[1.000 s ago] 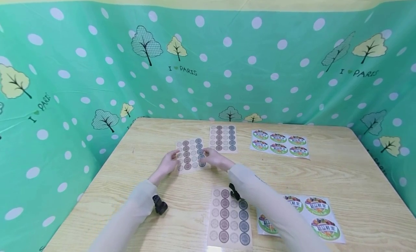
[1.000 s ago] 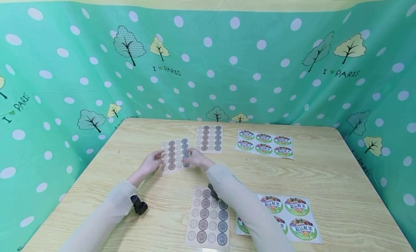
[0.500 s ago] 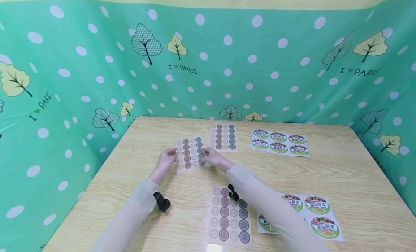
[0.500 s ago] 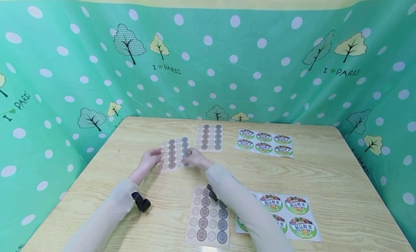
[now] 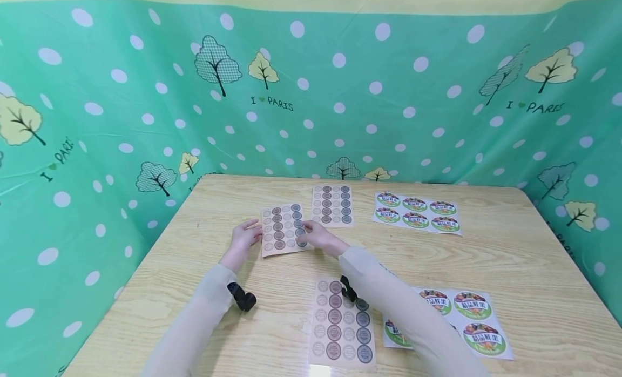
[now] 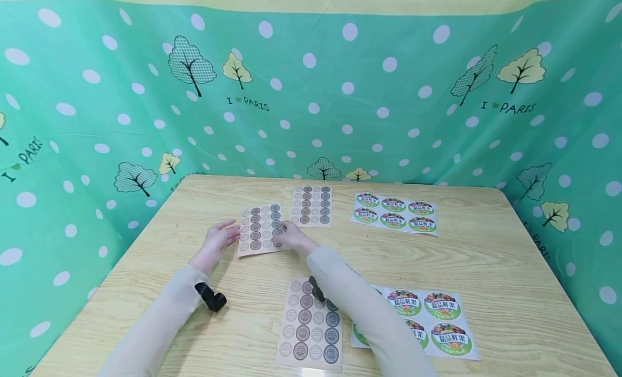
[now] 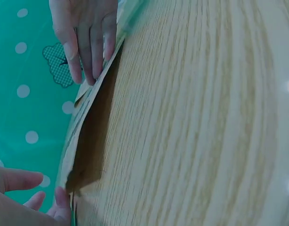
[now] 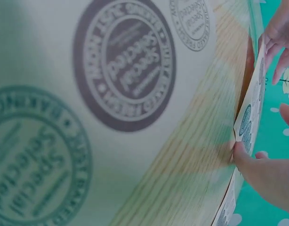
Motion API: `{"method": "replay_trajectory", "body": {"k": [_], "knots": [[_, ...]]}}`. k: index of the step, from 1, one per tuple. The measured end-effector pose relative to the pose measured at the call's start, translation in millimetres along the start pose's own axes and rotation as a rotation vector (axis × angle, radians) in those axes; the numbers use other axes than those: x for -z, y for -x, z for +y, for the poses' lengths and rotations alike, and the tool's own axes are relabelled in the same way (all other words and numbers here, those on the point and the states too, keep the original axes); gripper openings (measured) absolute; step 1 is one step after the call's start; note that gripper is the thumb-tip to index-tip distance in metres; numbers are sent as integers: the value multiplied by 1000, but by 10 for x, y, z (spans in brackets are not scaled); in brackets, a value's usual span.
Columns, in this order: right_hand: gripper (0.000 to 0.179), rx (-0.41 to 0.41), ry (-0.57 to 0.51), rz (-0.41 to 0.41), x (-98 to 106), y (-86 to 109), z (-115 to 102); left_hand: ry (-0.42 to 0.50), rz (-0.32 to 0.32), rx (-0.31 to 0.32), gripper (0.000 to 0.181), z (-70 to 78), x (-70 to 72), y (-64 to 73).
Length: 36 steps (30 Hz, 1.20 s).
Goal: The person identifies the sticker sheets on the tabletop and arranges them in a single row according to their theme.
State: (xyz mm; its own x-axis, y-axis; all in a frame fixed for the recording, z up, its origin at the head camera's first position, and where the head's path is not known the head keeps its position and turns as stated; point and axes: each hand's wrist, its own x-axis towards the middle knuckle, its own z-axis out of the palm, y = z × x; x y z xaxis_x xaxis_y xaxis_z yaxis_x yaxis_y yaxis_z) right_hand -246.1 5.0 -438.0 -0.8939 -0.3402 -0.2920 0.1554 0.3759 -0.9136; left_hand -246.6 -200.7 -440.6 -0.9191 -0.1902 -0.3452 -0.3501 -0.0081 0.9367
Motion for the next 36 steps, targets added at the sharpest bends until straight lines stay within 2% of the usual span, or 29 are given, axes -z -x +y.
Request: {"method": "replay_trajectory", "body": {"k": [5, 9, 13, 18, 26, 31, 36], "knots": [[66, -16, -32, 10, -13, -7, 14, -4, 27, -18, 46, -27, -25, -9], [64, -19, -59, 5, -10, 4, 13, 21, 9, -31, 47, -59, -42, 6], [63, -18, -97, 11, 8, 17, 12, 45, -6, -10, 47, -67, -29, 39], [59, -30, -196, 21, 36, 34, -2, 80, -7, 13, 48, -64, 5, 73], [55, -84, -327, -2, 66, 46, -31, 59, 2, 33, 49, -48, 55, 155], [49, -132, -367, 46, 46, 32, -37, 56, 2, 29, 48, -33, 93, 213], [45, -128, -396, 123, 21, 26, -40, 76, -5, 13, 48, -26, 114, 267]]}}
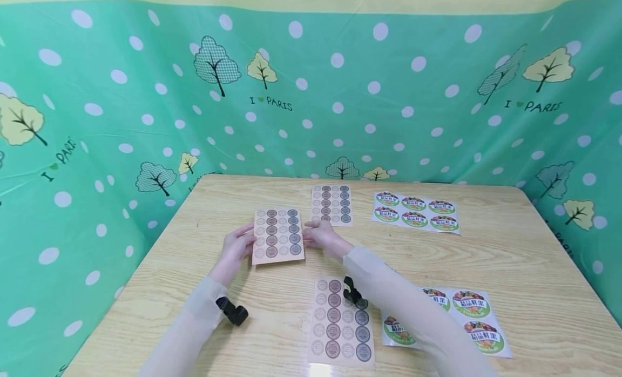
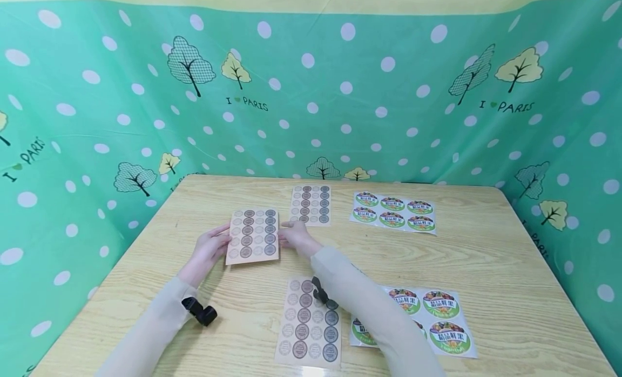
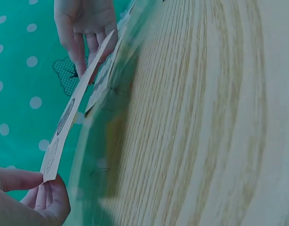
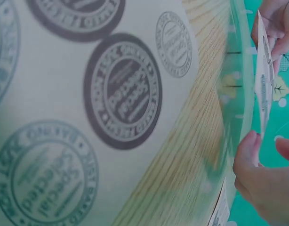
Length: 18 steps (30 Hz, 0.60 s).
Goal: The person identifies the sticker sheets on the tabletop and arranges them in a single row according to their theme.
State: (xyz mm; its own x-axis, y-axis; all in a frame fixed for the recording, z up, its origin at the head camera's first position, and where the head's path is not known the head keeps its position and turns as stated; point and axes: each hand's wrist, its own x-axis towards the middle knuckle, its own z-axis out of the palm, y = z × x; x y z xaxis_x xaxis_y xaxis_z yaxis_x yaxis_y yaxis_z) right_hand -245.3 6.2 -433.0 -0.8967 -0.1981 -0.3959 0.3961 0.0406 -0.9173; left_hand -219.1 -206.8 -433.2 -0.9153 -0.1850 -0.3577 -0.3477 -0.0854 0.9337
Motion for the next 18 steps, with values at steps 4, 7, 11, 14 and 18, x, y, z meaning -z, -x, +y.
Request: {"method": "replay_trajectory", "body": {"k": [4, 7, 11, 14, 18], "knots": [[44, 30, -11, 30, -26, 24, 2, -7, 1, -16, 47, -10, 10, 22], [43, 44, -12, 42, -48, 61, 1, -10, 13, -21, 46, -14, 20, 50], [43, 53, -24, 37, -83, 126, -11, -6, 35, -38, 45, 15, 38, 128], [44, 54, -40, 25, -121, 170, -23, -15, 40, -50, 45, 57, 70, 191], [45, 46, -60, 13, -194, 213, -24, -42, 34, -51, 43, 113, 139, 245]]}}
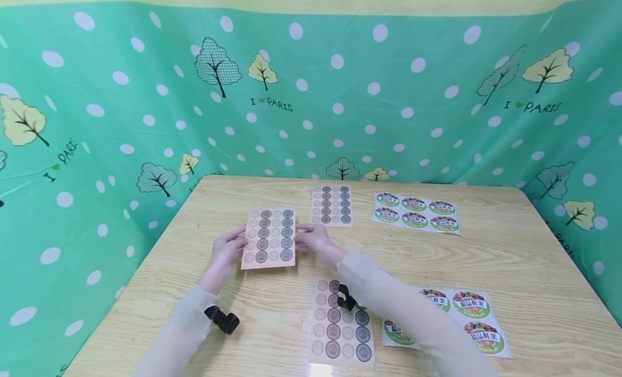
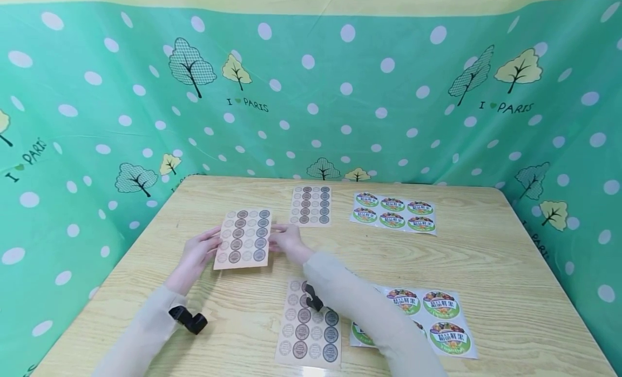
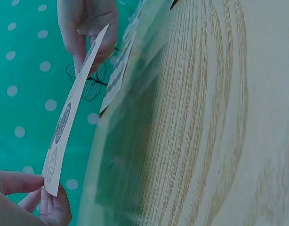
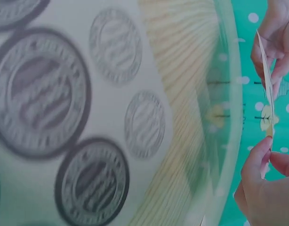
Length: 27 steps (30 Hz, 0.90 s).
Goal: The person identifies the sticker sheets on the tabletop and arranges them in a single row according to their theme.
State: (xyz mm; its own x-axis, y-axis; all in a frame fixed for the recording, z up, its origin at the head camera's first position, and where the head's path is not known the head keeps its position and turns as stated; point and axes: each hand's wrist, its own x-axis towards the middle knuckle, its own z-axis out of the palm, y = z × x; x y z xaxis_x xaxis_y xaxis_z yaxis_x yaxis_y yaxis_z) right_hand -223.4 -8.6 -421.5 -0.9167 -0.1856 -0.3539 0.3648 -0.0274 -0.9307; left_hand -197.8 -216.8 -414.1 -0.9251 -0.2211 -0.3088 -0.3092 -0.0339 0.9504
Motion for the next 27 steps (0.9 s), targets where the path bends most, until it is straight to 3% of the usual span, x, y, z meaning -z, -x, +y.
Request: {"method": "replay_trajectory", "body": {"k": [12, 21, 27], "knots": [[51, -22, -55, -44, -240, 84, 51, -20, 1, -25, 47, -43, 266, 3], [54, -27, -113, -68, -386, 99, 134, 5, -18, -5, 51, -386, 600, -458], [54, -26, -127, -81, -493, 108, 187, -13, -25, 20, 54, -293, 680, -352]]}}
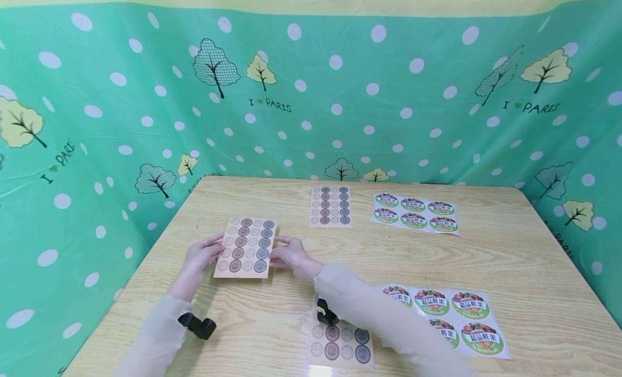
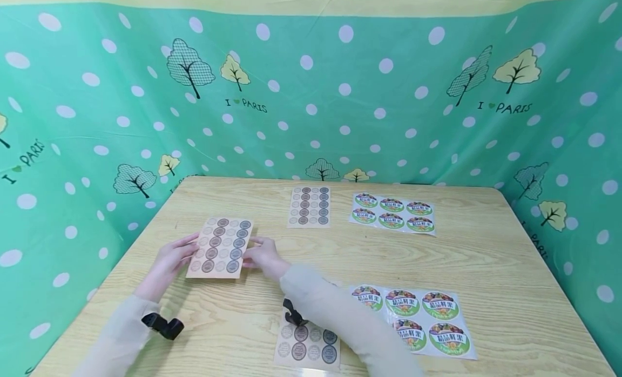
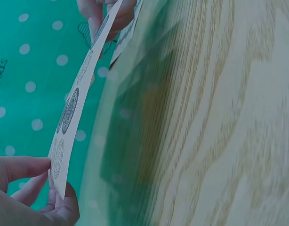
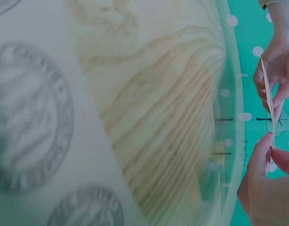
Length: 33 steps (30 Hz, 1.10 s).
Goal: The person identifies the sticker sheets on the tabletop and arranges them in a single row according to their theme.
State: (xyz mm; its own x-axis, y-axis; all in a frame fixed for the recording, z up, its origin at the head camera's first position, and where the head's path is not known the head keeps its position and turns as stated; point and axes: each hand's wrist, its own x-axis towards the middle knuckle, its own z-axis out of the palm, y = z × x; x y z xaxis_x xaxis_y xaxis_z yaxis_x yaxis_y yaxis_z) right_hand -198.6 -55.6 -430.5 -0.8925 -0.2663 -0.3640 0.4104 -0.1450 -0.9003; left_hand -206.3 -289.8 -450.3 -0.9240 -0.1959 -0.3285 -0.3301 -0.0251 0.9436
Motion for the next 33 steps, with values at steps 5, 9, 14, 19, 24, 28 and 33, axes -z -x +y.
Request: {"method": "replay_trajectory", "body": {"k": [5, 9, 14, 19, 24, 28, 33], "knots": [[54, -16, -8, -7, -82, 0, 30, -4, -41, 19, 47, 83, 72, 108], [55, -24, -18, -12, -145, -15, 59, -18, -42, 37, 42, 133, 103, 153], [56, -26, -30, -14, -224, -48, 104, -68, -68, 19, 54, 207, 123, 232], [58, -25, -36, -25, -281, -75, 137, -84, -66, 45, 55, 233, 180, 236], [59, -31, -34, -29, -329, -94, 148, -112, -78, 36, 55, 231, 249, 215], [59, -30, -31, -29, -380, -110, 159, -140, -81, 22, 56, 230, 299, 207], [59, -24, -31, -29, -438, -130, 187, -185, -75, 31, 56, 219, 340, 204]]}}
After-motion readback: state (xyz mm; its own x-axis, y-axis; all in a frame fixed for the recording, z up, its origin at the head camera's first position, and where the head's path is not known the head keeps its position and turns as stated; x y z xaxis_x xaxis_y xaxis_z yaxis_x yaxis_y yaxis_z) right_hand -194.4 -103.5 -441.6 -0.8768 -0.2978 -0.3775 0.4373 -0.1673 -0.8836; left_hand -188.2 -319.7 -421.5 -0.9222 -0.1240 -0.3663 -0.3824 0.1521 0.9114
